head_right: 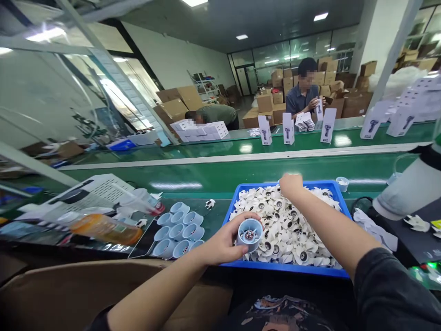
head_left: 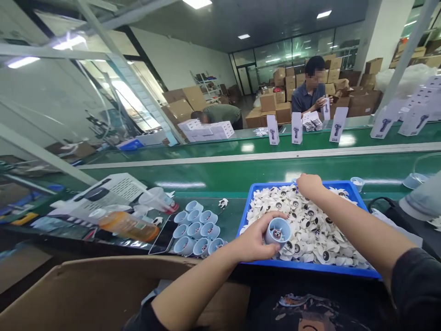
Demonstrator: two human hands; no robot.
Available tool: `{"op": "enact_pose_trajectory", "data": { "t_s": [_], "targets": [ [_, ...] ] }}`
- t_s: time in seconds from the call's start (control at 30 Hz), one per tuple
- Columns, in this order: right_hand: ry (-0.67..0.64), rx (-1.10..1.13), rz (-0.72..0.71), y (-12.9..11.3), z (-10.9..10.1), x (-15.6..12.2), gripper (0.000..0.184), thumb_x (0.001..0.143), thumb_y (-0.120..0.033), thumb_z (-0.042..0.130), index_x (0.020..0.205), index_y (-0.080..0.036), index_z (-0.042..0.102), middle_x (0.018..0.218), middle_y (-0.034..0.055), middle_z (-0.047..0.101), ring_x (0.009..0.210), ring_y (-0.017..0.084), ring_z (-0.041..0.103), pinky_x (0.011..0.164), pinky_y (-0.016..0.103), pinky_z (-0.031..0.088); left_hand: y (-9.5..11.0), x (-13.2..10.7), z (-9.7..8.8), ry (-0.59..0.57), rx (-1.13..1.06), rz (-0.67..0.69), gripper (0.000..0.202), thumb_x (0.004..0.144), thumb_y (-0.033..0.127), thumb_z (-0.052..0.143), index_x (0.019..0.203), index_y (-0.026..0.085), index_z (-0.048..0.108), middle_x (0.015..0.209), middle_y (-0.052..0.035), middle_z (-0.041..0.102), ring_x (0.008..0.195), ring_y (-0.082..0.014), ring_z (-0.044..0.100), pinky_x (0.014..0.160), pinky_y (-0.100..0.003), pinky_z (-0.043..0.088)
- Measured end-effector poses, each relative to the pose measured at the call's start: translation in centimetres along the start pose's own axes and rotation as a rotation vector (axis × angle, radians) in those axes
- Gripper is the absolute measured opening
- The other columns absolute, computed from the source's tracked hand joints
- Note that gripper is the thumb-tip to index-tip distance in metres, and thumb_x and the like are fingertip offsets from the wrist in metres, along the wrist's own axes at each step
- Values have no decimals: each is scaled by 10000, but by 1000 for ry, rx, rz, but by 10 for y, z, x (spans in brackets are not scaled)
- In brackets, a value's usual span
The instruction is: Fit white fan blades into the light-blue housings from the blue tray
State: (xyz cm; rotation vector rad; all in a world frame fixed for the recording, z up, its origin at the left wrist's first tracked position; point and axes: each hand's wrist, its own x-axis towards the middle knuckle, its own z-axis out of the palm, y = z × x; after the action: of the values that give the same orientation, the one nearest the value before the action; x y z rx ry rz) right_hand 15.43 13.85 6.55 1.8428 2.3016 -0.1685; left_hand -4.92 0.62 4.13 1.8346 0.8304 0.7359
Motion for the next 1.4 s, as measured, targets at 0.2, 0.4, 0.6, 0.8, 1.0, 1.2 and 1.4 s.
{"op": "enact_pose_trajectory", "data": {
  "t_s": [0.2,0.4,0.6,0.8,1.0,1.2,1.4],
  "targets": [
    [-98,-42,112,-16,-10,11,238,997,-310,637,1120,-107,624,1130,92,597,1045,225,594,923,418,527,0,-10,10,159,93,-39,627,629,284,827,1144,229,473,1086,-71,627,946,-224,629,843,-378,508],
    [-79,8,209,-15,-6,20,364,1001,-400,624,1210,-104,591,1193,124,571,1082,250,578,940,442,515,4,-6,18,231,190,313,530,716,270,822,1115,243,475,1232,-122,642,1147,-263,623,983,-436,484],
    [-112,119,318,4,-11,21,305,993,-395,628,1115,-116,627,1110,97,605,1013,220,600,910,410,516,5,-5,18,262,223,493,499,792,204,743,1194,280,457,1229,-100,638,1189,-249,600,1008,-460,485],
    [103,306,156,9,-22,-24,217,970,-222,588,1166,-129,587,1101,110,611,968,222,601,842,353,509,0,-9,13,304,293,390,575,703,191,703,1215,267,454,1169,-87,596,1103,-263,597,966,-451,486],
    [364,685,-635,4,-5,-128,177,974,-263,496,1121,-197,571,1029,44,626,880,149,617,741,236,523,-2,-5,12,272,269,154,565,664,352,820,1115,220,507,1097,-71,619,984,-232,619,862,-369,519],
    [578,340,-720,-16,25,-159,174,993,-176,464,1078,-189,615,1056,84,581,905,221,563,767,360,459,4,1,24,165,420,167,443,742,431,738,1103,227,583,1053,-54,703,970,-250,666,896,-387,507],
    [567,467,-668,-28,30,-152,152,989,-203,541,911,-193,671,880,47,500,779,184,490,680,301,388,3,-9,31,330,555,357,350,819,345,641,1126,212,538,1065,-81,705,985,-253,674,891,-389,513]
  ]
}}
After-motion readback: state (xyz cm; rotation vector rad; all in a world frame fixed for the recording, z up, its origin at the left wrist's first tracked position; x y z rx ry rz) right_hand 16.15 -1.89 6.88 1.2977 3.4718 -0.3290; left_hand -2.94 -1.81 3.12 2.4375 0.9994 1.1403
